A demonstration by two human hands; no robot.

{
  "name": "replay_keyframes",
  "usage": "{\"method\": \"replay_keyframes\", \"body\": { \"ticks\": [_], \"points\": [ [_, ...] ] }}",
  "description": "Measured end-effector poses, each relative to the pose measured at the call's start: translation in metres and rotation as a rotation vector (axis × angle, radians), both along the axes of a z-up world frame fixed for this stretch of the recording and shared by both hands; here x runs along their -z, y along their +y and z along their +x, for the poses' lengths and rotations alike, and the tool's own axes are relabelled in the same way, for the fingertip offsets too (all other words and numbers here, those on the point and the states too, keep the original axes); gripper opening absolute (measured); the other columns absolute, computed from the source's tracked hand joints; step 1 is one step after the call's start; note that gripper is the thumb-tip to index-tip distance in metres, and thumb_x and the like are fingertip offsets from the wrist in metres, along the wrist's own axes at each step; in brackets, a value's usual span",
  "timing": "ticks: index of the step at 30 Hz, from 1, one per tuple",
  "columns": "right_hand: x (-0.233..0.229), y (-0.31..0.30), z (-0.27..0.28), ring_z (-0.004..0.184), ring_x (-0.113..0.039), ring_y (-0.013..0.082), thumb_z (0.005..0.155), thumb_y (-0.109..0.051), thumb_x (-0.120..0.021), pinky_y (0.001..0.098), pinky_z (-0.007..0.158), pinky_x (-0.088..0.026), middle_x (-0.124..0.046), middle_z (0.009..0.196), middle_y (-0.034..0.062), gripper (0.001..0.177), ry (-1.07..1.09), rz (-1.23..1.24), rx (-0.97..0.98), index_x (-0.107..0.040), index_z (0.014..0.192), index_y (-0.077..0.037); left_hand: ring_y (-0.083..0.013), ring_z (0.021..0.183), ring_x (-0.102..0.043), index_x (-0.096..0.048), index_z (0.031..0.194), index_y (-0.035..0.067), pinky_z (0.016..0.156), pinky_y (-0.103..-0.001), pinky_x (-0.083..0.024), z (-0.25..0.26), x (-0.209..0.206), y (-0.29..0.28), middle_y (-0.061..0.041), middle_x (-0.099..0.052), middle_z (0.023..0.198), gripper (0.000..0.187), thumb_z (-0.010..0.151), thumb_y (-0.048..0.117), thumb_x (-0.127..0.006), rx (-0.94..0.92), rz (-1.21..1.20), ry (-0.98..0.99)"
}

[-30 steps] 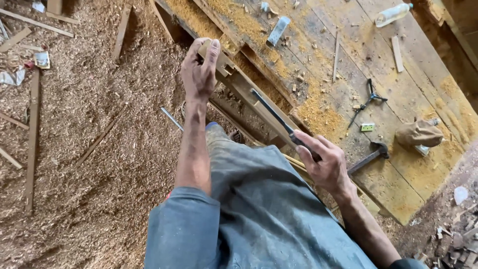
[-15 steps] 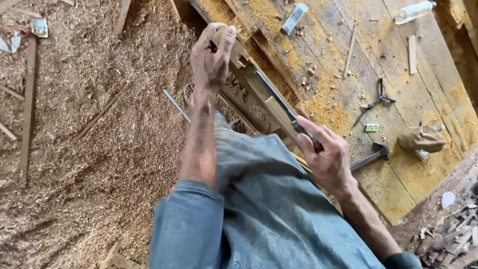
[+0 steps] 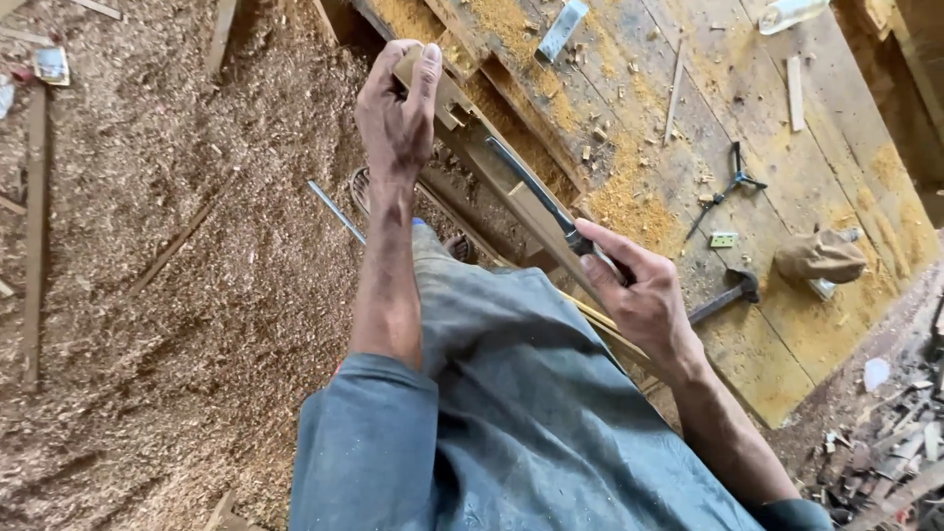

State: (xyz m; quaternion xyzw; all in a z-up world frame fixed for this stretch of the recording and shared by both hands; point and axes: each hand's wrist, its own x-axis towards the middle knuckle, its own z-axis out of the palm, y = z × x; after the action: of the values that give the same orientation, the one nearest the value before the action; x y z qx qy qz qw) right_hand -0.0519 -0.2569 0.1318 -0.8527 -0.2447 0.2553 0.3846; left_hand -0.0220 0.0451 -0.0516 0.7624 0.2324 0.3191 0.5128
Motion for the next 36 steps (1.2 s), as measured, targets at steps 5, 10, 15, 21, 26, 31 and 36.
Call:
{"method": "replay_keyframes", "body": {
  "ticks": [5,10,15,21,26,31,36],
  "points": [
    [0.012,0.003,0.005,0.112,-0.073,0.0251,0.1,-0.01,-0.067,0.0346,0.092,-0.062,-0.069,0.133,0.0195,0.039,-0.345,-0.041,-0.156,-0.061,0.139,-0.006,-0.012,0.076,-0.074,-0.066,0.112,0.016,0.061,-0.025,-0.066,-0.002,-0.001,0.0,-0.003,-0.076,0.099,0.024,0.105,0.037,-0.058,0.0,0.0,0.021],
    [0.018,0.011,0.005,0.123,-0.069,0.0318,0.101,-0.009,-0.064,0.0389,0.1,-0.06,-0.065,0.137,0.023,0.04,-0.3,-0.008,-0.17,-0.059,0.14,-0.001,-0.0126,0.078,-0.074,-0.064,0.108,0.017,0.064,-0.026,-0.066,-0.004,-0.003,0.006,-0.003,-0.075,0.098,0.026,0.106,0.042,-0.055,-0.013,0.027,0.013],
    [0.025,0.0,0.008,0.054,-0.057,0.0074,0.104,-0.005,-0.056,0.0176,0.041,-0.05,-0.073,0.09,0.0066,0.042,0.243,0.158,0.04,-0.057,0.146,-0.012,-0.0089,0.076,-0.07,-0.064,0.108,0.021,0.062,-0.022,-0.062,-0.01,-0.007,0.003,0.003,-0.072,0.094,0.027,0.105,0.045,-0.053,-0.021,0.022,0.038],
    [0.01,0.001,0.002,0.095,-0.075,0.0159,0.101,-0.014,-0.066,0.0297,0.079,-0.063,-0.072,0.13,0.0158,0.044,-0.289,-0.068,-0.176,-0.058,0.144,-0.01,-0.0099,0.075,-0.069,-0.066,0.108,0.02,0.06,-0.024,-0.06,-0.01,-0.002,0.001,0.002,-0.072,0.091,0.029,0.104,0.046,-0.053,-0.055,-0.011,0.038],
    [0.011,0.001,0.005,0.082,-0.073,0.0156,0.101,-0.01,-0.064,0.0249,0.064,-0.063,-0.068,0.134,0.0234,0.042,-0.25,-0.03,-0.185,-0.057,0.142,-0.002,-0.0102,0.075,-0.071,-0.065,0.108,0.02,0.06,-0.023,-0.062,-0.01,-0.014,0.003,0.0,-0.074,0.096,0.022,0.104,0.039,-0.056,-0.03,0.003,0.043],
    [0.004,0.003,0.003,0.106,-0.075,0.025,0.1,-0.009,-0.064,0.0298,0.084,-0.065,-0.065,0.137,0.0238,0.041,-0.162,-0.035,-0.135,-0.058,0.141,-0.001,-0.0086,0.073,-0.069,-0.064,0.105,0.018,0.059,-0.021,-0.061,-0.01,-0.014,0.002,0.001,-0.071,0.094,0.025,0.105,0.041,-0.054,-0.006,0.02,0.023],
    [0.017,-0.008,-0.001,0.052,-0.058,0.0079,0.101,-0.008,-0.065,0.0213,0.042,-0.051,-0.072,0.127,0.0233,0.041,-0.243,0.019,-0.18,-0.058,0.141,-0.005,-0.0109,0.075,-0.071,-0.064,0.105,0.018,0.06,-0.024,-0.062,-0.009,-0.014,0.001,0.0,-0.073,0.093,0.031,0.105,0.046,-0.05,-0.011,-0.01,0.01]
  ]
}}
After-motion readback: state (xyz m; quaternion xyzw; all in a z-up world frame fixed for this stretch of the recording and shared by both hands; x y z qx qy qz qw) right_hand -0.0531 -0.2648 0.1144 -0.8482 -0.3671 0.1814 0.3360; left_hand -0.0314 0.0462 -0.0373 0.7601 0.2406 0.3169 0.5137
